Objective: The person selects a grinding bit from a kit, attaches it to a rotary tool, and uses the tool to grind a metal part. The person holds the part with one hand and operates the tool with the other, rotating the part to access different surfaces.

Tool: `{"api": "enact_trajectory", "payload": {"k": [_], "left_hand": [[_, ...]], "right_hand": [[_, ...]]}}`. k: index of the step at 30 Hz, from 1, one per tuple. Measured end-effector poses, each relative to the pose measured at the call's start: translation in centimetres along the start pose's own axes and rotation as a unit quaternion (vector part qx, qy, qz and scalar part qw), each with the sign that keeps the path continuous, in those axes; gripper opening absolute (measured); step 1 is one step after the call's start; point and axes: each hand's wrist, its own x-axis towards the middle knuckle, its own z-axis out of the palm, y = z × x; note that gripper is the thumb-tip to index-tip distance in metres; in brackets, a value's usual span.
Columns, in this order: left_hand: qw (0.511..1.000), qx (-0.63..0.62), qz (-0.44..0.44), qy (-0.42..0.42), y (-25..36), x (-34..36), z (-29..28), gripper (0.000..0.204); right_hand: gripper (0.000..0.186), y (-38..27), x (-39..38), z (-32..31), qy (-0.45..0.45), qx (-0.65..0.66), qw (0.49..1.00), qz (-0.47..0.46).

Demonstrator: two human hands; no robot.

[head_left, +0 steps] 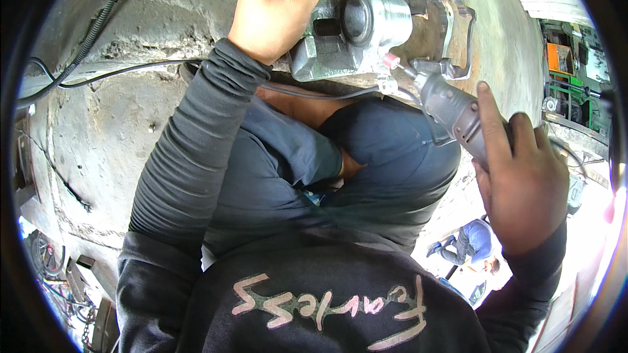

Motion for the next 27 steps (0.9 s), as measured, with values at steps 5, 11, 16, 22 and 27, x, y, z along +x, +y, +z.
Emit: {"api": "enact_trajectory", "payload": {"k": [5, 11, 16, 22, 27], "left_hand": [[0.998, -0.051, 0.031, -0.009, -0.8, 1.0, -0.2, 0.009], [0.994, -0.058, 0.079, 0.041, -0.1, 0.6, 1.1, 0.033], [0.994, 0.013, 0.062, 0.087, 0.4, 0.7, 1.6, 0.04], [0.99, 0.068, 0.069, 0.101, 0.4, 0.9, 1.6, 0.037], [0.989, 0.078, 0.069, 0.106, 0.3, 0.8, 1.6, 0.038]], "right_hand": [[0.088, 0.4, -1.4, 4.7, -0.012, 0.337, 0.938, 0.086], [0.083, -1.2, -2.1, 9.7, 0.051, 0.389, 0.919, 0.037], [0.081, 0.6, -0.7, 11.1, 0.074, 0.37, 0.926, -0.005], [0.08, 2.5, 0.2, 12.1, 0.077, 0.328, 0.941, -0.029], [0.079, 2.8, 0.1, 12.8, 0.073, 0.358, 0.93, -0.038]]}}
